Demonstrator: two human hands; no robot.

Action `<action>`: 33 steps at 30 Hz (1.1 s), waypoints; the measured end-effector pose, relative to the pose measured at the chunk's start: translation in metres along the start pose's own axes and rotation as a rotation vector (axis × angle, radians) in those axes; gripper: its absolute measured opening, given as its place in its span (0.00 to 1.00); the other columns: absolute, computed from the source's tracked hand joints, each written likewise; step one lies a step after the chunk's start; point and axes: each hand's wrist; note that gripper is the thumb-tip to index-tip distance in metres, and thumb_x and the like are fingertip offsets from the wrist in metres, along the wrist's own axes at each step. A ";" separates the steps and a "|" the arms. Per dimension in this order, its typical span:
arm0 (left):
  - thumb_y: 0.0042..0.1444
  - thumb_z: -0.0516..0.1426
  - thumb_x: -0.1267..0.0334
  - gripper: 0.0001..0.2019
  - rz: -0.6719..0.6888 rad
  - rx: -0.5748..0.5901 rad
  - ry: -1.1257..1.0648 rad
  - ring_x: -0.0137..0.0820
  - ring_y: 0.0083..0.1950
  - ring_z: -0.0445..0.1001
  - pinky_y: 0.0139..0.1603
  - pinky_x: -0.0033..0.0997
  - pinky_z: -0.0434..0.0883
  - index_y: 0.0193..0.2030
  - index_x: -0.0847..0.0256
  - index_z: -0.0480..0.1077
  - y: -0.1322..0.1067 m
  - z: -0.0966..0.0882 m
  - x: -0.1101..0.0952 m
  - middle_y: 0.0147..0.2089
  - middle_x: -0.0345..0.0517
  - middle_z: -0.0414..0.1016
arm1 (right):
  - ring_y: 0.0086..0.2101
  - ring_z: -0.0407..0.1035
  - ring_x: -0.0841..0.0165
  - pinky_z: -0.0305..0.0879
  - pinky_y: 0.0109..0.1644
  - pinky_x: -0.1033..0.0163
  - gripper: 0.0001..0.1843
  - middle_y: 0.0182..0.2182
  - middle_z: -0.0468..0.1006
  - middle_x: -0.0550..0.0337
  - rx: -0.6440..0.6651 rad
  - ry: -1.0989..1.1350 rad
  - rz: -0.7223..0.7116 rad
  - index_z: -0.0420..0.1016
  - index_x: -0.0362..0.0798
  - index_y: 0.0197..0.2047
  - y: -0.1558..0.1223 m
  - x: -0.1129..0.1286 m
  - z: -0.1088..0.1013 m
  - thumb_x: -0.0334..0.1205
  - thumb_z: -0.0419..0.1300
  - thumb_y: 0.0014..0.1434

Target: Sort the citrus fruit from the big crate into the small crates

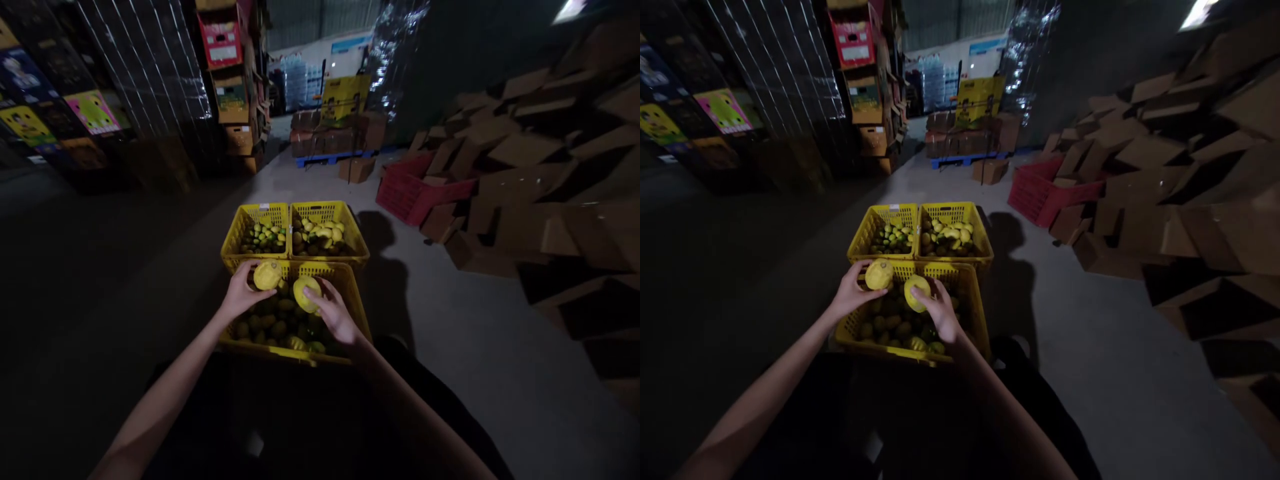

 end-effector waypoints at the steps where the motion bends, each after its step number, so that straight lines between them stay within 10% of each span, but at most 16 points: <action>1: 0.39 0.66 0.53 0.30 -0.020 -0.038 -0.058 0.37 0.52 0.70 0.54 0.37 0.66 0.49 0.59 0.63 -0.002 0.004 0.001 0.50 0.49 0.70 | 0.43 0.71 0.63 0.68 0.48 0.59 0.25 0.41 0.77 0.59 0.022 -0.046 -0.044 0.73 0.49 0.43 0.004 -0.001 0.003 0.44 0.70 0.40; 11: 0.36 0.68 0.60 0.31 -0.130 -0.162 -0.294 0.37 0.50 0.72 0.53 0.37 0.68 0.47 0.58 0.63 -0.016 0.040 0.002 0.47 0.46 0.72 | 0.44 0.69 0.60 0.66 0.50 0.54 0.30 0.44 0.73 0.55 -0.127 -0.310 -0.457 0.69 0.50 0.45 0.027 -0.034 -0.001 0.40 0.71 0.37; 17: 0.36 0.68 0.58 0.28 -0.411 -0.103 -0.524 0.38 0.44 0.75 0.48 0.39 0.71 0.45 0.62 0.67 -0.020 0.066 0.000 0.42 0.48 0.77 | 0.36 0.72 0.62 0.69 0.40 0.57 0.20 0.33 0.77 0.59 -0.127 -0.053 -0.106 0.70 0.50 0.38 0.028 -0.020 0.003 0.50 0.66 0.45; 23: 0.36 0.69 0.58 0.29 -0.331 -0.056 -0.595 0.36 0.46 0.75 0.50 0.37 0.71 0.47 0.62 0.68 -0.025 0.068 -0.022 0.44 0.48 0.76 | 0.37 0.74 0.62 0.70 0.40 0.57 0.19 0.36 0.79 0.58 0.084 0.196 0.003 0.71 0.53 0.38 0.021 -0.017 -0.006 0.52 0.66 0.44; 33: 0.40 0.68 0.55 0.32 -0.076 -0.135 -0.332 0.41 0.56 0.69 0.59 0.40 0.65 0.53 0.59 0.66 -0.017 0.033 -0.015 0.54 0.51 0.71 | 0.47 0.70 0.57 0.62 0.56 0.51 0.33 0.47 0.77 0.55 0.082 -0.626 -0.514 0.73 0.52 0.49 0.014 -0.013 -0.013 0.37 0.72 0.36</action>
Point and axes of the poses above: each hand's wrist, its own y-axis towards the middle knuckle, its own z-axis out of the palm, x = y × z
